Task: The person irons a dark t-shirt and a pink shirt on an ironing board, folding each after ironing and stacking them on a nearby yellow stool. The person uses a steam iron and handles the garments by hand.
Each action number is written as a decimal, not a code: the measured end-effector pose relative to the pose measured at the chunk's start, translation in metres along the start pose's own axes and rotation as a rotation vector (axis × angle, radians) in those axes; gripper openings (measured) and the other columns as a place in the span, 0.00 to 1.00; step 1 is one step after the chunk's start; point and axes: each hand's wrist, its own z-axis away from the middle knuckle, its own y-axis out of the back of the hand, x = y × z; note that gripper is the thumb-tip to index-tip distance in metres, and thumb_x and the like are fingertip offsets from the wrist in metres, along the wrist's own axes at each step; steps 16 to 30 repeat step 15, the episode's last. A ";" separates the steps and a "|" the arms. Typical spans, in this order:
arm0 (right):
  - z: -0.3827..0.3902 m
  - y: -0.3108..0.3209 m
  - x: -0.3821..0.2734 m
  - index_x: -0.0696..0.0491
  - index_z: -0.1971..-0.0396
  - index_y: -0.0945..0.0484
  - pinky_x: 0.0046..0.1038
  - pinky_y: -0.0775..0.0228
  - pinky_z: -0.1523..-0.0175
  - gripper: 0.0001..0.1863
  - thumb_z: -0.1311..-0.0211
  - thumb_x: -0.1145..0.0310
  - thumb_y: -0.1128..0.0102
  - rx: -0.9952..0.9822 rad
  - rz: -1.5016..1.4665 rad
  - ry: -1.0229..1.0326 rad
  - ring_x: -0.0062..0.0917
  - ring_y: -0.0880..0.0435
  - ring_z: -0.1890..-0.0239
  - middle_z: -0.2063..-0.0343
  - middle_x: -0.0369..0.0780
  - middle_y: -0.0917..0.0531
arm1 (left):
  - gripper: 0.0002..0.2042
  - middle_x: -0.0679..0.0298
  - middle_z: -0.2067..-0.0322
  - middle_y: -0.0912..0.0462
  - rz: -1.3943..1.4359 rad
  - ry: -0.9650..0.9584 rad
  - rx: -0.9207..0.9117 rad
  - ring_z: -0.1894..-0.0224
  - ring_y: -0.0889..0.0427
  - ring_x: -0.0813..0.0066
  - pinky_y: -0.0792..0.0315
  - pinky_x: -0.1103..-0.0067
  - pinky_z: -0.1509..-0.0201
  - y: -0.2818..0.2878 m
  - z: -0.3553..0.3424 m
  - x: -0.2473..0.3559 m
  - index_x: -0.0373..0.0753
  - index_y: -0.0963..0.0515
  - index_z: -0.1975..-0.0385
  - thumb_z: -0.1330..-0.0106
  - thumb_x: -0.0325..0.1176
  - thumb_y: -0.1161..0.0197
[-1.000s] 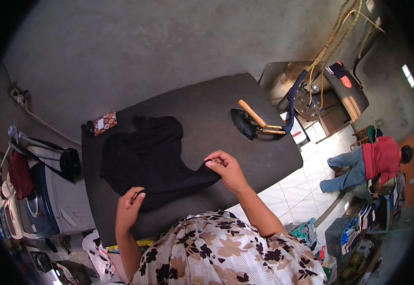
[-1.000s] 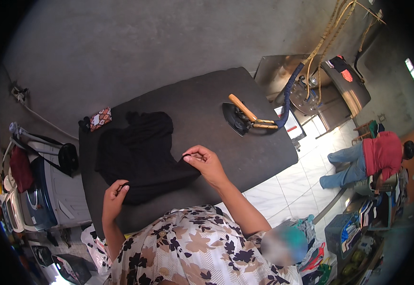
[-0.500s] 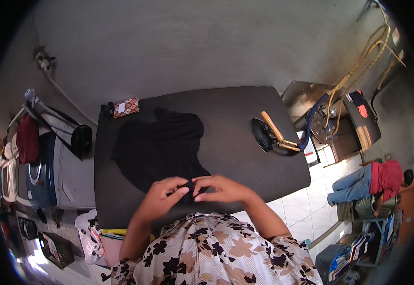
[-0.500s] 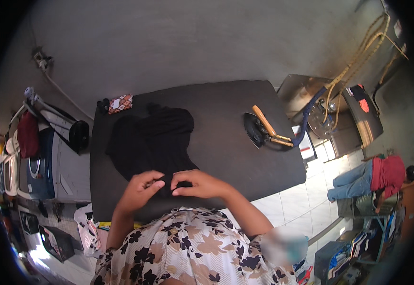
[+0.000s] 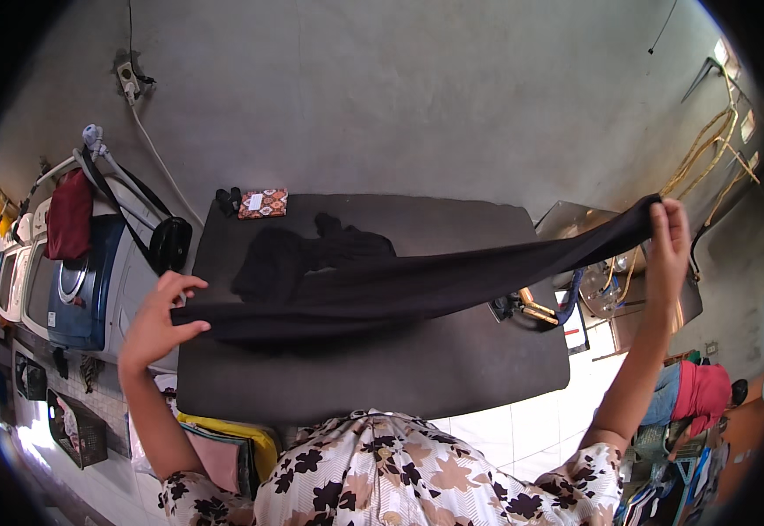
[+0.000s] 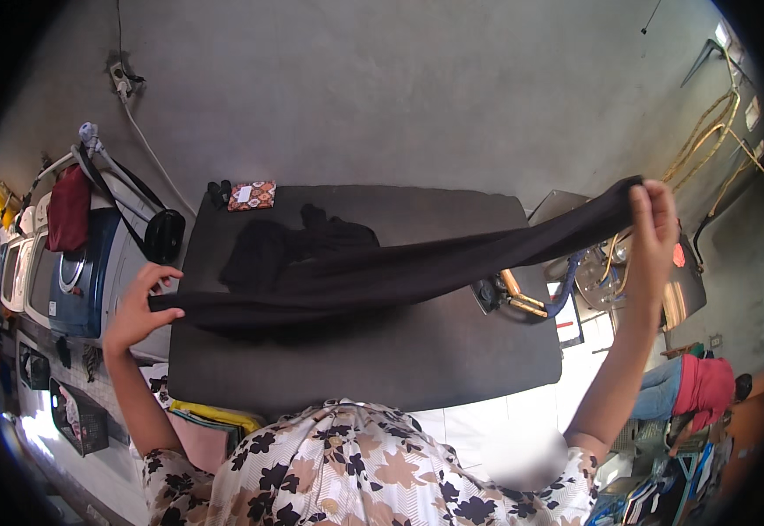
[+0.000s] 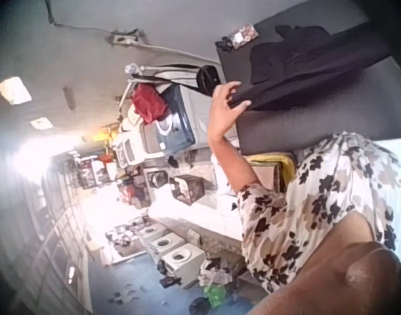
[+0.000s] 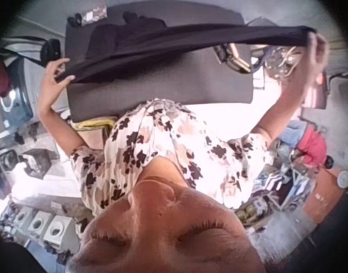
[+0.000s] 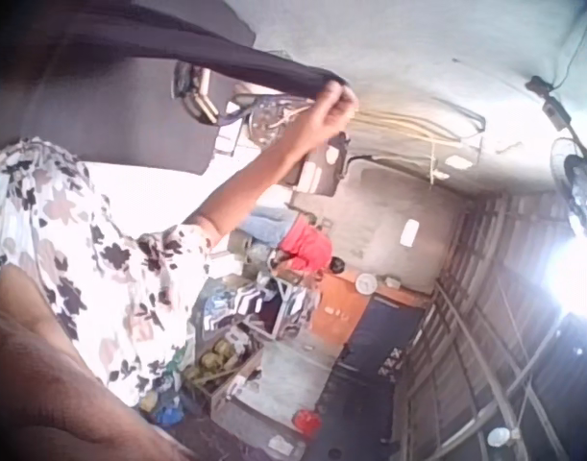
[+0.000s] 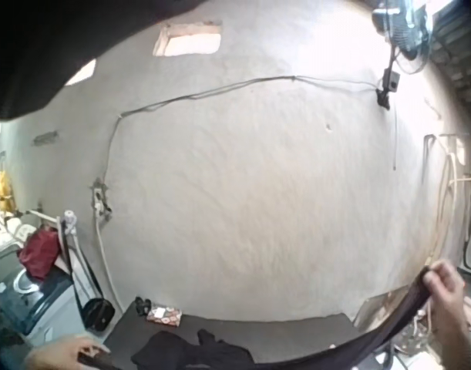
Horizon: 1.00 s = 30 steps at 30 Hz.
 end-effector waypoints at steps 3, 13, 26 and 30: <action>-0.046 0.040 -0.005 0.56 0.56 0.25 0.12 0.39 0.53 0.10 0.30 0.66 0.46 0.063 0.112 0.122 0.08 0.29 0.61 0.64 0.28 0.24 | 0.20 0.64 0.70 0.23 0.066 -0.063 -0.136 0.65 0.25 0.74 0.32 0.77 0.58 0.031 0.003 -0.033 0.37 0.22 0.60 0.53 0.34 0.25; -0.192 0.159 -0.005 0.58 0.55 0.22 0.16 0.36 0.47 0.13 0.31 0.63 0.44 0.212 0.402 0.345 0.14 0.24 0.55 0.62 0.33 0.20 | 0.11 0.61 0.74 0.21 0.008 -0.029 0.321 0.70 0.24 0.77 0.30 0.79 0.62 0.062 -0.132 -0.093 0.32 0.21 0.68 0.49 0.31 0.36; -0.212 0.199 -0.023 0.58 0.53 0.23 0.18 0.35 0.43 0.15 0.31 0.62 0.44 0.232 0.332 0.317 0.16 0.23 0.54 0.61 0.34 0.19 | 0.12 0.59 0.72 0.18 0.024 -0.027 0.533 0.68 0.21 0.74 0.29 0.78 0.59 0.058 -0.141 -0.086 0.33 0.19 0.66 0.51 0.28 0.39; -0.212 0.199 -0.023 0.58 0.53 0.23 0.18 0.35 0.43 0.15 0.31 0.62 0.44 0.232 0.332 0.317 0.16 0.23 0.54 0.61 0.34 0.19 | 0.12 0.59 0.72 0.18 0.024 -0.027 0.533 0.68 0.21 0.74 0.29 0.78 0.59 0.058 -0.141 -0.086 0.33 0.19 0.66 0.51 0.28 0.39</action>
